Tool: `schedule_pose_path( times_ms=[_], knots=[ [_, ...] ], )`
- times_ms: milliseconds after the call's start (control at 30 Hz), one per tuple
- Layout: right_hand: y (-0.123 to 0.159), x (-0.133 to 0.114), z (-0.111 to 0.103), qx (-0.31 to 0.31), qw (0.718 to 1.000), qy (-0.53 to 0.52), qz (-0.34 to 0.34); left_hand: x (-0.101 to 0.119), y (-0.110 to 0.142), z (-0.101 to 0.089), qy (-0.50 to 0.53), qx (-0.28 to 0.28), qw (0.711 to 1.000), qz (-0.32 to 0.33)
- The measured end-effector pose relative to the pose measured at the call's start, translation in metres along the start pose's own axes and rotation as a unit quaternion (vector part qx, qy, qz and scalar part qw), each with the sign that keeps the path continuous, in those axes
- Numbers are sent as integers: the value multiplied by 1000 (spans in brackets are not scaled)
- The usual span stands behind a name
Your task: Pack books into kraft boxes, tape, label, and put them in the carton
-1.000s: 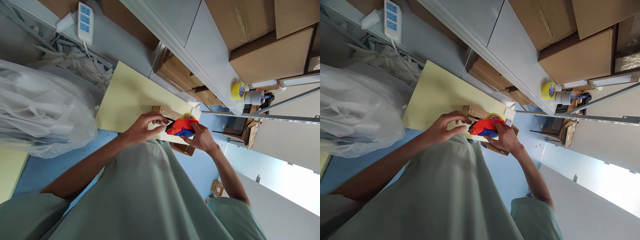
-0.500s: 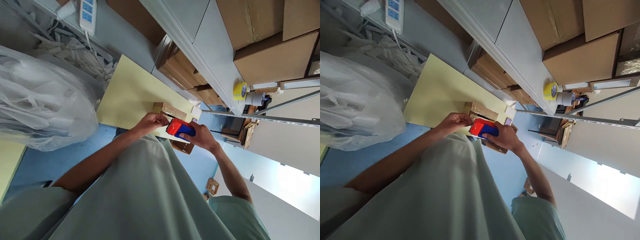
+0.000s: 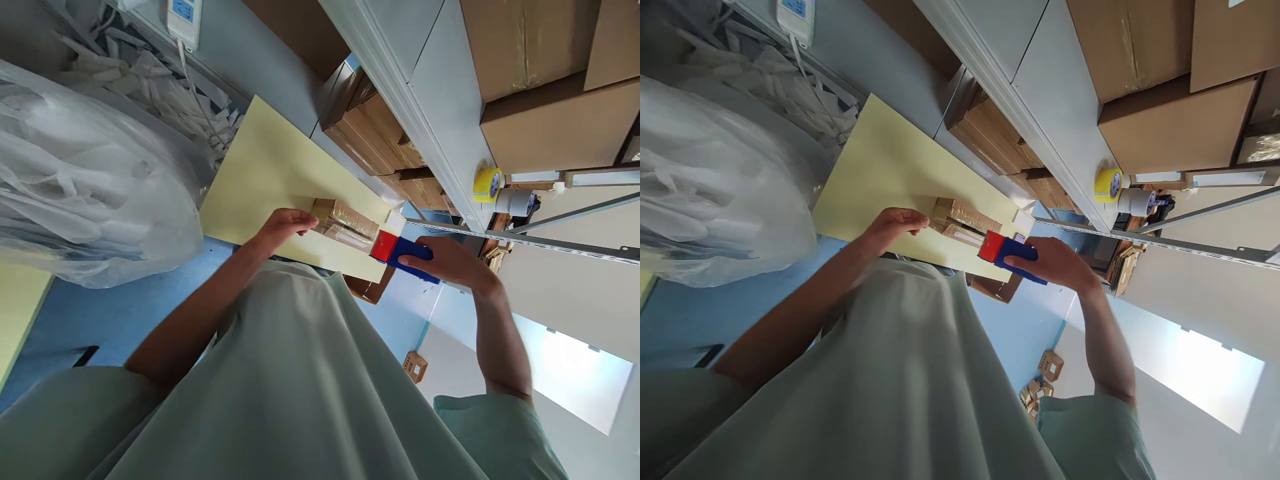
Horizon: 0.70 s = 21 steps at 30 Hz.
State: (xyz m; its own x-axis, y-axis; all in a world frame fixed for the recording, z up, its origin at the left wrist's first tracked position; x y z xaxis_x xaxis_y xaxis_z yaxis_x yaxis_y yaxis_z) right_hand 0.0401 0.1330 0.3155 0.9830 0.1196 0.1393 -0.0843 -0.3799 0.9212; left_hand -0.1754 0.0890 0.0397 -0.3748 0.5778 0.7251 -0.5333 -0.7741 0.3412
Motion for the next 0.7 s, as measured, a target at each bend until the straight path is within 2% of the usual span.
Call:
schedule_pose_path(
  times_ms=[100, 200, 300, 467, 700],
  knots=[
    [-4, -6, -10, 16, 1000, 15, 5, -18, -17, -21, 5, -9, 1000, -18],
    [-17, -24, -14, 33, 999, 37, -1, -37, -35, -27, 27, -5, 999, -39],
    [-32, -40, -15, 45, 997, 66, -5, -52, -50, -27, 38, 14, 997, -64],
    [-44, -52, -17, 51, 995, 89, 15, -64, -64, -27, 34, 39, 995, -85],
    [-54, -63, -18, 45, 993, 106, 19, -72, -77, -19, 21, 21, 996, -80]
  ],
)
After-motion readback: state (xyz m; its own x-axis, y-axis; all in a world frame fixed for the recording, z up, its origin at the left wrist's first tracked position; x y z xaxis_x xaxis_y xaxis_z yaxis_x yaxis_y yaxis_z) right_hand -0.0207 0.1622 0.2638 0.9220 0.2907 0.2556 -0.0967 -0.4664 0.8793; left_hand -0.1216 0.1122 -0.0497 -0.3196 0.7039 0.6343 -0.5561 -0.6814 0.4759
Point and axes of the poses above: each hand's wrist, its own y-axis away from the middle knuckle, its own z-axis out of the palm, x = y × z, the point moved 8 cm from there along -y, towards the middle knuckle, and after that the axes turned 13 degrees about -x, right-handed, at the moved point
